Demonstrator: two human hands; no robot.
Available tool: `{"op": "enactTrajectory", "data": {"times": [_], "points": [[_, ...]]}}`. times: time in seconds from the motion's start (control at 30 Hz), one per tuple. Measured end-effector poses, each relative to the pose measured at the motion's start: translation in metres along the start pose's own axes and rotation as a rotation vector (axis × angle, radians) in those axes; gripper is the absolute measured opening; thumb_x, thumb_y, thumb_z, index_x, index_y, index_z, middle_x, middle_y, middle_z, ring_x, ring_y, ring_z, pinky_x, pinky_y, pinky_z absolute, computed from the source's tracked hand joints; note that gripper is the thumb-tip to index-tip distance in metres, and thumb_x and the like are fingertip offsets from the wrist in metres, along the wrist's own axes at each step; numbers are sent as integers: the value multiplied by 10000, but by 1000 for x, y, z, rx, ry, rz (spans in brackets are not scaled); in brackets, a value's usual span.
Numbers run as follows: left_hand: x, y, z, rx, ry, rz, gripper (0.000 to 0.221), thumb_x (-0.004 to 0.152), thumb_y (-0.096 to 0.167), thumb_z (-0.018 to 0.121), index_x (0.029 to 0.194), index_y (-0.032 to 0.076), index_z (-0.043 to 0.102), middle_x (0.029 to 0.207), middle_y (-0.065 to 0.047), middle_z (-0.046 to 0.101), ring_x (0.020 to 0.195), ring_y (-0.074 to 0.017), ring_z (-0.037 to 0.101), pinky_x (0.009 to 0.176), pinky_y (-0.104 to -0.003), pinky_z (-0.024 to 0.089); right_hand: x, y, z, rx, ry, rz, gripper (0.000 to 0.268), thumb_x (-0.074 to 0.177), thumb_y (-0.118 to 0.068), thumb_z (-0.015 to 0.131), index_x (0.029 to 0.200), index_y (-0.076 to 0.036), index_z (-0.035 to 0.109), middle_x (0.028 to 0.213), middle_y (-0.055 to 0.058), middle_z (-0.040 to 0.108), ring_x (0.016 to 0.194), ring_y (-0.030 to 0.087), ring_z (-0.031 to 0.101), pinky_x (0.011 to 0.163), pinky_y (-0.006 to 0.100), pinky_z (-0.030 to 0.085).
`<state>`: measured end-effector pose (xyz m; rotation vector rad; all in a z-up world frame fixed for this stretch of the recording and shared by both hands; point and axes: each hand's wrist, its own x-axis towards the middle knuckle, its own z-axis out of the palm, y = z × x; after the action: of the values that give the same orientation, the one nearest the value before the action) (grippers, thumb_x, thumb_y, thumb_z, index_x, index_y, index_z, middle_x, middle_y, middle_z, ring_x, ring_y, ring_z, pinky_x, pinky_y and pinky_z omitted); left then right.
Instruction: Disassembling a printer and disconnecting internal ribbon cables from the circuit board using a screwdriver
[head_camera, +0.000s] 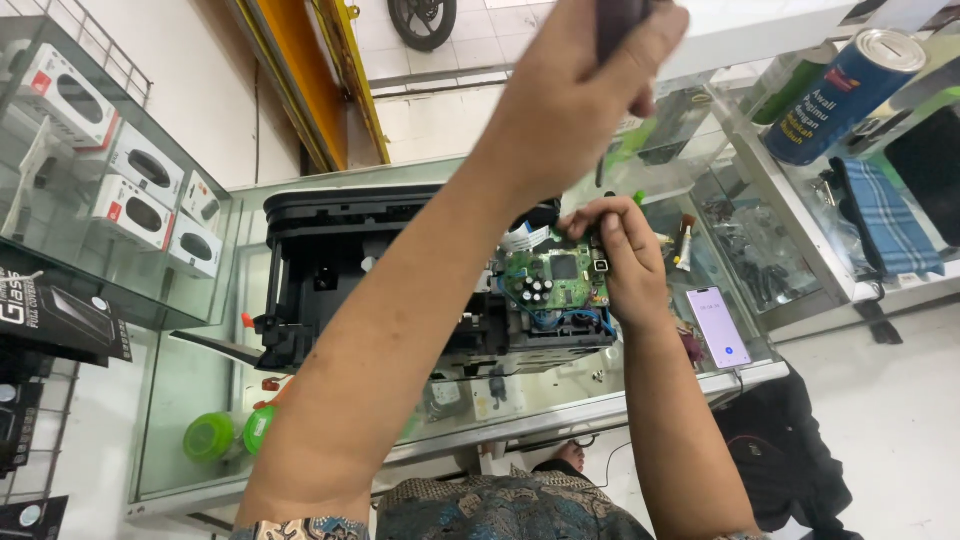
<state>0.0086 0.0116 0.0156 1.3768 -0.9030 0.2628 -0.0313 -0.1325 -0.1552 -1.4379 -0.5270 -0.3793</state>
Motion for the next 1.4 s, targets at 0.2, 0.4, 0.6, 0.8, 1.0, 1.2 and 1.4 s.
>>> {"op": "enactTrajectory", "data": {"times": [0.2, 0.4, 0.6, 0.8, 1.0, 1.2, 1.4], "points": [[-26, 43, -47, -133, 255, -131, 234, 974, 264, 541, 783, 132, 512, 741, 3, 575, 643, -114, 557, 604, -258, 445, -1, 8, -9, -22, -33, 48, 190, 1134, -168, 437, 1140, -35, 572, 971, 117, 618, 1014, 193, 638, 973, 325, 525], [-87, 91, -67, 699, 217, -198, 342, 1076, 210, 623, 1345, 191, 412, 998, -33, 658, 677, -139, 460, 670, -276, 444, 0, 10, -5, -7, 21, 40, 198, 1142, -199, 422, 1141, -43, 544, 992, 148, 638, 970, 178, 595, 972, 317, 498], [-128, 24, -52, 1524, -36, -289, 324, 924, 204, 708, 1200, 96, 575, 1474, -128, 590, 1393, -243, 547, 632, -399, 635, -2, 10, -3, -11, 54, 19, 183, 1159, -179, 399, 1186, -54, 529, 911, 78, 531, 1069, 243, 664, 1001, 341, 517], [-138, -5, -53, 1527, 17, -230, 309, 943, 194, 649, 1227, 86, 598, 1384, -101, 665, 1367, -240, 576, 651, -409, 629, -3, 46, -18, 298, 367, 116, 152, 1114, -228, 476, 1172, -119, 565, 978, 47, 632, 1114, 227, 678, 1097, 400, 563], [-141, 10, -49, 1503, 7, -245, 263, 944, 186, 673, 1176, 85, 602, 1416, -106, 662, 1360, -243, 596, 813, -405, 612, -35, 149, -56, 896, 695, 368, 239, 1049, -153, 496, 1073, 28, 649, 1078, 271, 695, 975, 294, 676, 920, 353, 569], [-135, 13, -51, 1547, -40, -279, 299, 1007, 227, 656, 1261, 73, 624, 1403, -99, 693, 1338, -273, 623, 710, -485, 634, -30, 104, -50, 791, 807, 534, 266, 1059, -284, 511, 831, -156, 560, 675, -20, 495, 468, 79, 416, 345, 212, 173], [-142, 9, -59, 1539, -54, -213, 272, 1030, 139, 698, 1276, 38, 643, 1438, -114, 712, 1368, -306, 647, 812, -471, 615, -186, 244, -111, -1084, -402, 1005, 252, 727, -150, 634, 946, -169, 758, 950, 202, 760, 985, 419, 713, 734, 481, 520]]}}
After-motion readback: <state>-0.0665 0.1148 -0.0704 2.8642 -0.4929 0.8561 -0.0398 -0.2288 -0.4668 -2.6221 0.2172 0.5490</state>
